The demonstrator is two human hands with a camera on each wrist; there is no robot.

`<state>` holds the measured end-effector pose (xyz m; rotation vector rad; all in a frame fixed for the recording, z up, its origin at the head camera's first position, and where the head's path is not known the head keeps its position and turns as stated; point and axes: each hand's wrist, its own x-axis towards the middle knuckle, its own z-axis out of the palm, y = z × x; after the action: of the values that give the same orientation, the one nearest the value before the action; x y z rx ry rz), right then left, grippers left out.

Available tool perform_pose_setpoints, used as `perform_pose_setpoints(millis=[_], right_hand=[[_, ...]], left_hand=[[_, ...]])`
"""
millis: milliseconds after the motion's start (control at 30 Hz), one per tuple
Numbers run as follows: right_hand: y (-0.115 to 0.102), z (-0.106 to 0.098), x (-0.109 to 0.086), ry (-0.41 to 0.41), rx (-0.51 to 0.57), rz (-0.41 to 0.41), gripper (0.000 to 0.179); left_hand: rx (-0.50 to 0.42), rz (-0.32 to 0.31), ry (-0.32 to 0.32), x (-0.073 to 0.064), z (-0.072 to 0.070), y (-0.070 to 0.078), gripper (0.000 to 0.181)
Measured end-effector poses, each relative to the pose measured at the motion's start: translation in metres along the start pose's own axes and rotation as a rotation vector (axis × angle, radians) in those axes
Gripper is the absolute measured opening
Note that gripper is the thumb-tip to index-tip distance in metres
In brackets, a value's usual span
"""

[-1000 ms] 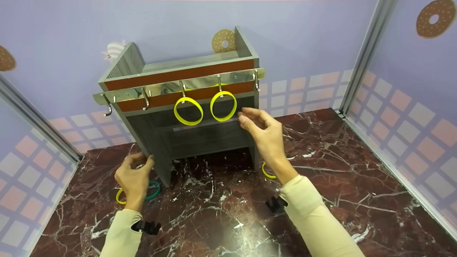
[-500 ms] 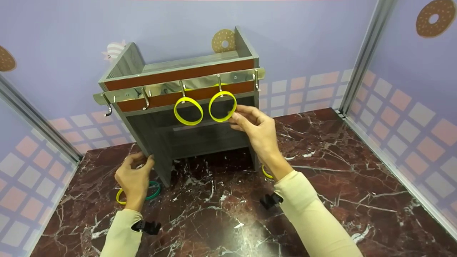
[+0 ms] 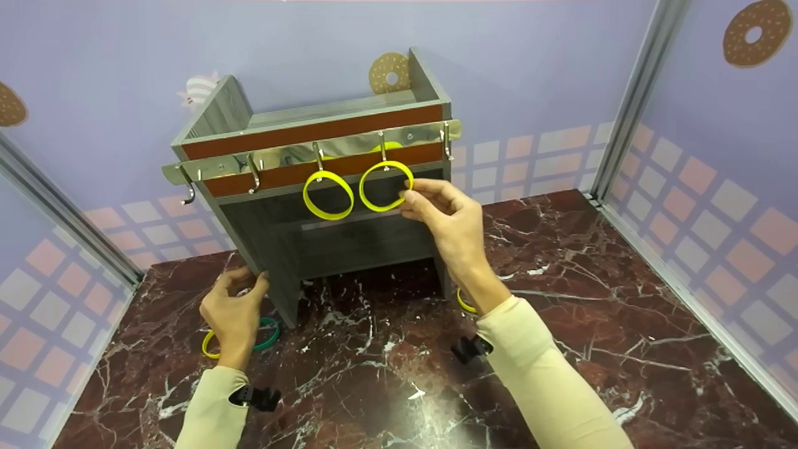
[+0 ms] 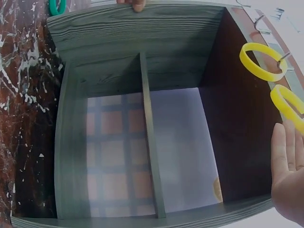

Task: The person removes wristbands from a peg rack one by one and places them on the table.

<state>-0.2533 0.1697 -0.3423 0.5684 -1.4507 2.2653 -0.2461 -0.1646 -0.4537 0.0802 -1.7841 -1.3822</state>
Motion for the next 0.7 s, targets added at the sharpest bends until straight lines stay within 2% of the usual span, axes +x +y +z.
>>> perform_pose_setpoints(millis=[267, 533, 700], right_hand=[[-0.009, 0.001, 0.004, 0.015, 0.045, -0.041, 0.014], [-0.022, -0.002, -0.001, 0.033, 0.031, -0.093, 0.015], [-0.029, -0.007, -0.005, 0.051, 0.026, -0.11, 0.017]], left_hand=[[0.004, 0.003, 0.009, 0.0, 0.0, 0.001, 0.015], [0.001, -0.018, -0.001, 0.0, -0.001, 0.001, 0.015], [0.005, -0.007, 0.007, 0.0, -0.001, 0.001, 0.015]])
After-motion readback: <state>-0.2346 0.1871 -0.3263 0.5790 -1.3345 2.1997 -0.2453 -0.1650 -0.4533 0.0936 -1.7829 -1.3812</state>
